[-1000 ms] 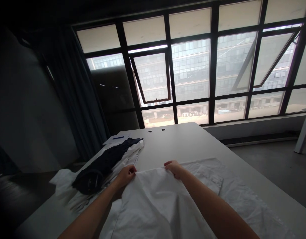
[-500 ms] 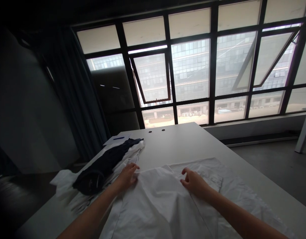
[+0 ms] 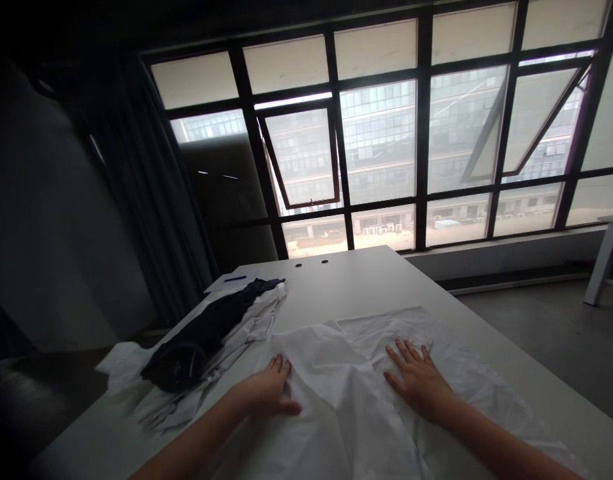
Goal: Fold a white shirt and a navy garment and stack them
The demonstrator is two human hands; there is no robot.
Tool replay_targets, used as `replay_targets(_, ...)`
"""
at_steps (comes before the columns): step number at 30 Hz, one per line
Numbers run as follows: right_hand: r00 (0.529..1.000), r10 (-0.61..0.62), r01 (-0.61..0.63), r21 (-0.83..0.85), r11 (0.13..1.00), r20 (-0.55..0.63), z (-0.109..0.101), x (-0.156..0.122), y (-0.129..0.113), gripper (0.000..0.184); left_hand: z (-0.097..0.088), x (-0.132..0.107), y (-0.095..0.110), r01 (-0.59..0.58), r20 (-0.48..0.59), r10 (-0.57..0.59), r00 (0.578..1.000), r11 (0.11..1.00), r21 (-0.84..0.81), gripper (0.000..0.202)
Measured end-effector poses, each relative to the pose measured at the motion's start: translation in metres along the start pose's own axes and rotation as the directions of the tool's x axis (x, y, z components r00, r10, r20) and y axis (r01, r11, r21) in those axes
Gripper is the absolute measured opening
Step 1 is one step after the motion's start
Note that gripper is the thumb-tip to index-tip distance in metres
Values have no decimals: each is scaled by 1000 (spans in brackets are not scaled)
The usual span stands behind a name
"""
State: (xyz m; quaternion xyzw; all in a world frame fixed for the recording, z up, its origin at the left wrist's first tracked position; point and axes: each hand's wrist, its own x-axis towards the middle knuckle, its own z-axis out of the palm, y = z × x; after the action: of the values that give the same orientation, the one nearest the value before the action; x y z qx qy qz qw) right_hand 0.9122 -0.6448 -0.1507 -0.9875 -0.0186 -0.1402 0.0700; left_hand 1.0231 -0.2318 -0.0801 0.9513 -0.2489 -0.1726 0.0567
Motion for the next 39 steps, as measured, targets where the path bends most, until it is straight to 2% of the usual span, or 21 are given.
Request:
replay_targets(3,999,46,-46,13,999,-5,-10,40,8,56,-22,29,2,-20,-93,16,996,999,-40,118)
replay_targets(6,995,83,-82,18,996,-62,-22,74,10,42,-37,51,12,-24,-199,15,980,999,-41,99)
replay_targets(9,987,124,-124,1,992,-104,-29,94,3,30,-36,57,37,-28,-286,20,958,999,-25,79)
replay_targets(11,984,144,-146,-13,989,-108,-31,97,-4,28,-24,50,59,-64,-320,57,946,998,-11,67)
replay_targets(13,984,157,-159,-22,987,-89,-32,92,-10,28,-6,37,79,-107,-311,99,945,994,-9,62)
replay_targets(15,986,162,-163,-23,986,-50,-33,78,-16,32,15,19,92,-155,-240,142,960,987,-35,71)
replay_targets(16,987,161,-162,-23,987,-25,-35,67,-17,35,24,11,96,-177,-216,165,962,984,-34,77)
replay_targets(18,988,150,-150,-16,989,28,-37,40,-19,39,38,-4,98,-225,-250,212,945,974,-23,79)
replay_targets(22,988,136,-138,24,990,76,-40,-18,-20,44,42,-15,96,-226,-287,214,934,974,-9,73)
replay_targets(25,991,123,-127,82,989,54,-39,-44,-24,39,38,-14,97,-218,-290,209,934,976,1,73)
replay_targets(28,989,134,-144,219,965,60,-45,-47,-33,33,37,-14,99,-215,-282,207,937,977,3,73)
replay_targets(30,983,161,-184,366,912,93,-58,-42,-37,32,38,-14,99,-208,-285,199,938,978,-1,73)
replay_targets(34,952,225,-307,648,697,208,-88,-36,-24,41,42,-15,97,-200,-330,185,926,980,-11,73)
replay_targets(36,911,263,-412,682,604,318,-95,-38,-6,48,44,-13,96,-188,-354,170,919,982,-15,76)
replay_targets(37,890,278,-455,661,597,361,-95,-39,4,48,44,-12,97,-176,-362,158,919,984,-16,77)
replay_targets(39,879,295,-468,561,683,375,-89,-41,23,41,40,-10,99,-153,-368,138,919,988,-12,77)
